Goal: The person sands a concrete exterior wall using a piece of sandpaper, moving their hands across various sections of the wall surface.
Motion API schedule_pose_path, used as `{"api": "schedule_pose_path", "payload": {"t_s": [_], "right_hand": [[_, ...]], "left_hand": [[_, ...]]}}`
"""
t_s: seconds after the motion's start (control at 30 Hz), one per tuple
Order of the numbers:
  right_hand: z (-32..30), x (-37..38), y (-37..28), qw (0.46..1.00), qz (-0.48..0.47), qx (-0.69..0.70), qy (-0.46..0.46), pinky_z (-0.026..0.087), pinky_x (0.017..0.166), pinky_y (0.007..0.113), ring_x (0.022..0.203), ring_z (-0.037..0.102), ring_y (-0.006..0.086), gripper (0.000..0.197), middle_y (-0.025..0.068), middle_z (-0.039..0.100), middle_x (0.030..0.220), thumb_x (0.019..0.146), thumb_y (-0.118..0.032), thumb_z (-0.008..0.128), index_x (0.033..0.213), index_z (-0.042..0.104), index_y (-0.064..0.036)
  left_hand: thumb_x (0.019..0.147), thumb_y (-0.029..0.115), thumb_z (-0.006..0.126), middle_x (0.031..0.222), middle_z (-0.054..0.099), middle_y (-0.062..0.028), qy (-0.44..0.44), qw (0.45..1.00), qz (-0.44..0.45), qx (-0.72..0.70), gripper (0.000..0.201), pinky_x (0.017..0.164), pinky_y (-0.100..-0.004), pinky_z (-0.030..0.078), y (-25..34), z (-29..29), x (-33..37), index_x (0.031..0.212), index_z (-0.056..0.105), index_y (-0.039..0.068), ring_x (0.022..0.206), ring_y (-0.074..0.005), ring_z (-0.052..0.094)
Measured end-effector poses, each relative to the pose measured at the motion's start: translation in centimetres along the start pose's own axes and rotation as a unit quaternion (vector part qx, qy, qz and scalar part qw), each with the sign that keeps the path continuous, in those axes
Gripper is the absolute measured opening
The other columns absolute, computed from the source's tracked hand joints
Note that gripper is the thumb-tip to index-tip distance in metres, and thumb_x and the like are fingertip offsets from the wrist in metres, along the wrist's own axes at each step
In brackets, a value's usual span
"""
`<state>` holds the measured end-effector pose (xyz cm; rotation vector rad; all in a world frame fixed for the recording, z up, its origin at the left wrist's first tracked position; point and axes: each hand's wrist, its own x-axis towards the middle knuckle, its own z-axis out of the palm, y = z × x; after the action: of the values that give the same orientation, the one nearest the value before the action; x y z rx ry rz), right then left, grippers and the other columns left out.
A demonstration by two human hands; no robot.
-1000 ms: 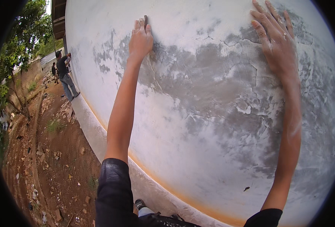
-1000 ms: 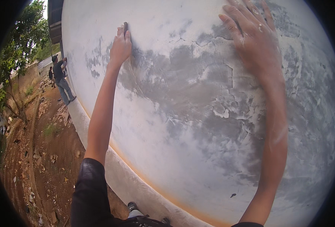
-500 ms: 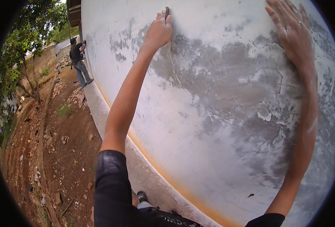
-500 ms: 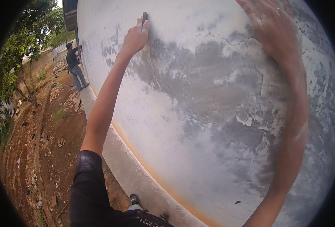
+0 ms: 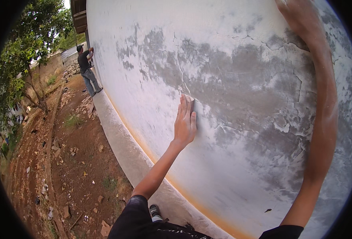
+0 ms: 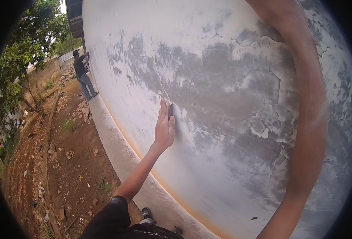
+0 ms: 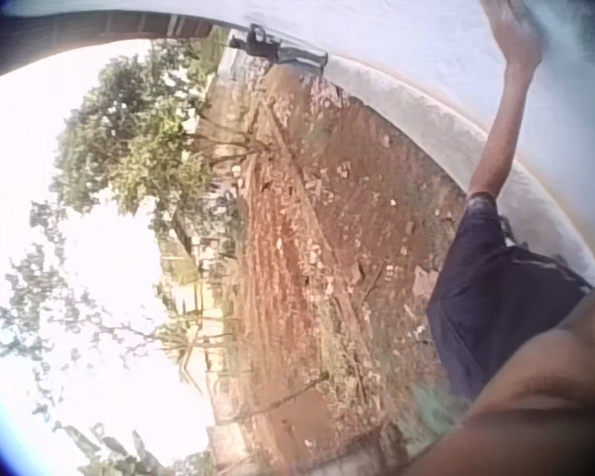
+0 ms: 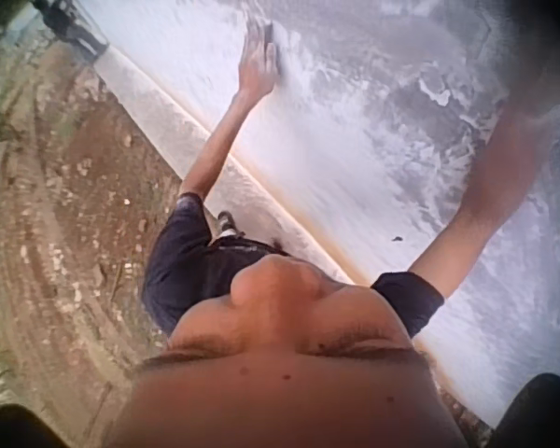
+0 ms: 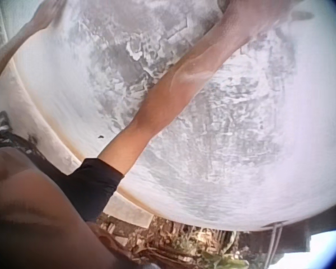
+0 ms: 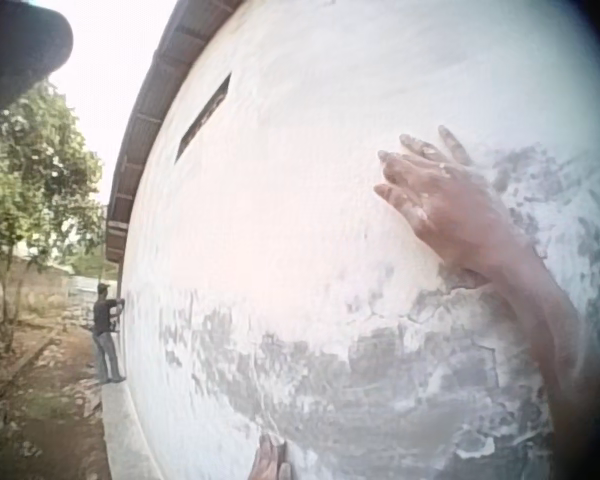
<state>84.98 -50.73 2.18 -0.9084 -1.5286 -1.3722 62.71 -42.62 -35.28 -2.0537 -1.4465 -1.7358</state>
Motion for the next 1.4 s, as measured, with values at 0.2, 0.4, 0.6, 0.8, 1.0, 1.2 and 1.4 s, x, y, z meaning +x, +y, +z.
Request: {"api": "schedule_pose_path", "payload": {"t_s": [0.2,0.4,0.6,0.8,1.0,1.2,1.4], "right_hand": [[2.9,2.0,-0.5,1.000,-0.028,-0.007,0.001,0.009,0.128,0.050,0.151,0.031,0.0210,0.052,0.0055,0.048,0.155,0.109,-0.043,0.038,0.145,0.053,-0.0090],[3.0,3.1,-0.5,0.998,-0.053,-0.013,-0.016,0.008,0.127,0.056,0.153,0.028,0.0264,0.051,0.0072,0.045,0.157,0.109,-0.041,0.037,0.145,0.052,-0.0090],[3.8,3.9,-0.9,0.998,-0.058,-0.017,-0.030,0.008,0.126,0.058,0.154,0.025,0.0277,0.051,0.0070,0.041,0.160,0.109,-0.040,0.036,0.147,0.051,-0.0092],[8.1,4.3,-0.4,0.982,-0.052,-0.182,0.017,0.006,0.131,0.042,0.152,0.021,0.0039,0.047,-0.0167,0.035,0.161,0.106,-0.053,0.031,0.146,0.050,-0.0370],[7.2,4.0,-0.3,0.979,-0.062,-0.193,0.006,0.007,0.131,0.041,0.152,0.024,0.0062,0.048,-0.0166,0.037,0.160,0.106,-0.052,0.036,0.147,0.051,-0.0308],[8.1,5.9,-0.5,0.966,-0.041,-0.256,-0.003,0.009,0.131,0.042,0.152,0.023,0.0061,0.048,-0.0187,0.034,0.161,0.105,-0.053,0.037,0.150,0.045,-0.0374],[11.3,9.4,-3.9,0.943,0.035,-0.331,0.012,0.009,0.131,0.043,0.153,0.021,0.0053,0.053,-0.0211,0.028,0.163,0.103,-0.060,0.031,0.153,0.038,-0.0426]], "left_hand": [[0.109,0.022,0.032,0.168,0.010,-0.0262,0.118,0.987,0.050,-0.101,0.059,0.125,-0.0528,0.009,4.4,3.1,3.0,0.158,0.019,-0.008,0.156,-0.0426,0.007],[0.108,0.022,0.033,0.166,0.009,-0.0313,0.049,0.991,0.025,-0.119,0.060,0.122,-0.0591,-0.001,7.3,7.2,-7.4,0.158,0.020,-0.008,0.155,-0.0479,0.001],[0.108,0.020,0.038,0.169,0.014,-0.0219,0.036,0.988,0.101,-0.115,0.056,0.123,-0.0592,0.005,12.5,3.1,0.3,0.160,0.027,0.002,0.157,-0.0418,0.005],[0.106,0.030,0.048,0.170,0.019,-0.0041,-0.134,0.937,0.306,-0.107,0.060,0.126,-0.0495,0.016,13.4,8.5,-8.1,0.162,0.027,0.020,0.156,-0.0242,0.017],[0.106,0.023,0.044,0.169,0.017,-0.0151,0.030,0.993,0.097,-0.063,0.059,0.125,-0.0495,0.016,7.9,4.7,-4.6,0.161,0.027,0.007,0.156,-0.0338,0.015],[0.104,0.023,0.047,0.167,0.020,-0.0217,-0.046,0.990,0.089,-0.103,0.059,0.125,-0.0503,0.015,7.0,5.7,-7.4,0.157,0.033,0.001,0.155,-0.0400,0.015],[0.105,0.018,0.042,0.166,0.023,-0.0231,0.029,0.996,0.002,-0.080,0.057,0.124,-0.0513,0.016,0.6,3.2,-5.7,0.157,0.031,-0.001,0.154,-0.0409,0.018]]}}
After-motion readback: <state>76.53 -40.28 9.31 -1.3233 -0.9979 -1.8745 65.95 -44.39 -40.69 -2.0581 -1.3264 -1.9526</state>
